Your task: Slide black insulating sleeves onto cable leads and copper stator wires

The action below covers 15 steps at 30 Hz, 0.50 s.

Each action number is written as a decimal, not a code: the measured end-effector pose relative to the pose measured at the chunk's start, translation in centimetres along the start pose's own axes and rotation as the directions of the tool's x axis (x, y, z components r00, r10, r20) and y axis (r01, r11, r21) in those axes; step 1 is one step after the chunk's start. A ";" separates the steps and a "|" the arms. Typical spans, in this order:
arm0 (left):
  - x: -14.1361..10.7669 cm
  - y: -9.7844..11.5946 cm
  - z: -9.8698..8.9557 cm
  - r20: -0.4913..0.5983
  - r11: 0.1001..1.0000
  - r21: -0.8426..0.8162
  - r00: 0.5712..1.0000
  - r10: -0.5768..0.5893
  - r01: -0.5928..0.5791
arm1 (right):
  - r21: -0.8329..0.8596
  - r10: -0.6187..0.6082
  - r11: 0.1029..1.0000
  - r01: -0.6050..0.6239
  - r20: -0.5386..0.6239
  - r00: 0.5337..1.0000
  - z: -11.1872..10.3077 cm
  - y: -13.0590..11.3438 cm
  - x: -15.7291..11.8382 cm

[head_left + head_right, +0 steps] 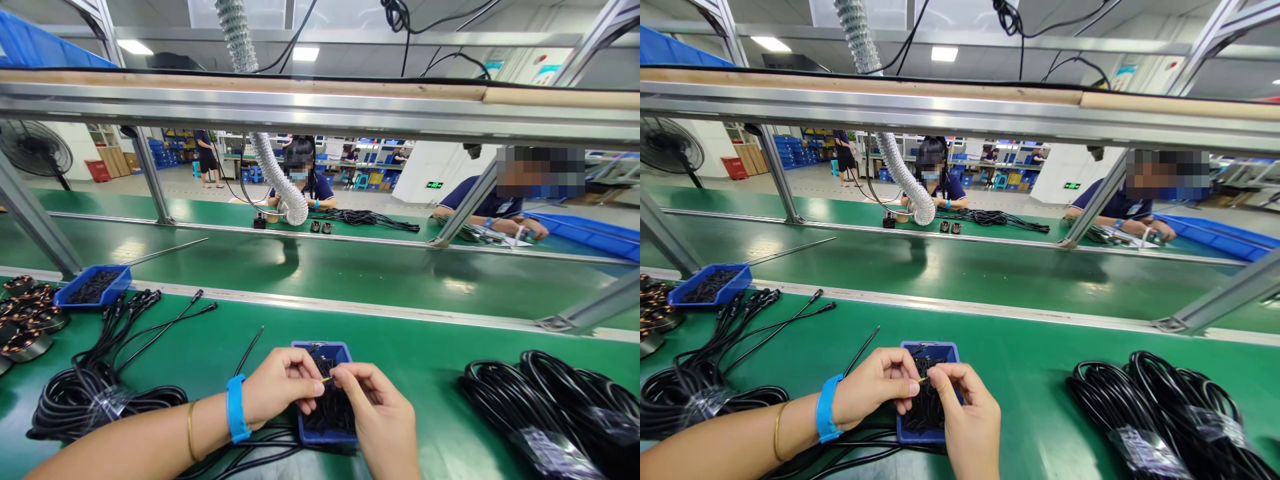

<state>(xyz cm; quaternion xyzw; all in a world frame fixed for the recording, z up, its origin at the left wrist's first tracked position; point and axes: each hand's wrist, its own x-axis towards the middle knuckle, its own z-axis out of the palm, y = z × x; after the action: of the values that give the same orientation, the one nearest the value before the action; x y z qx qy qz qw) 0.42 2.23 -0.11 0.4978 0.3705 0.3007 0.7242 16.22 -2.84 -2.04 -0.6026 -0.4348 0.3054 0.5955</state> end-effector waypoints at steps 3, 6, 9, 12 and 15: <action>0.0 0.0 0.0 -0.002 1.000 0.001 1.000 0.001 -0.001 | -0.009 -0.020 1.000 0.020 0.021 1.000 -0.1 0.4 0.1; 0.0 0.0 0.0 0.005 1.000 0.002 1.000 0.006 -0.006 | -0.023 -0.046 0.999 0.047 0.056 0.997 -0.1 0.8 0.1; 0.0 -0.1 -0.1 0.007 1.000 0.003 1.000 0.009 -0.009 | -0.060 -0.073 0.995 0.078 0.093 0.993 0.0 0.8 0.1; 0.1 -0.2 -0.2 -0.011 1.000 0.001 1.000 0.023 -0.023 | -0.122 -0.180 0.972 0.199 0.147 0.973 -0.3 0.6 0.3; 0.1 -0.2 -0.3 -0.021 0.999 0.002 0.998 0.054 -0.054 | -0.296 -0.308 0.890 0.348 0.174 0.935 -0.7 0.9 0.7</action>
<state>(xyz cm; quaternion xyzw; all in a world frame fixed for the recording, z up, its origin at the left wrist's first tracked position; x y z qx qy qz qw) 0.22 2.46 -0.37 0.5048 0.3647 0.3249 0.7118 17.24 -2.45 -2.70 -0.5896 -0.6100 0.1616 0.5042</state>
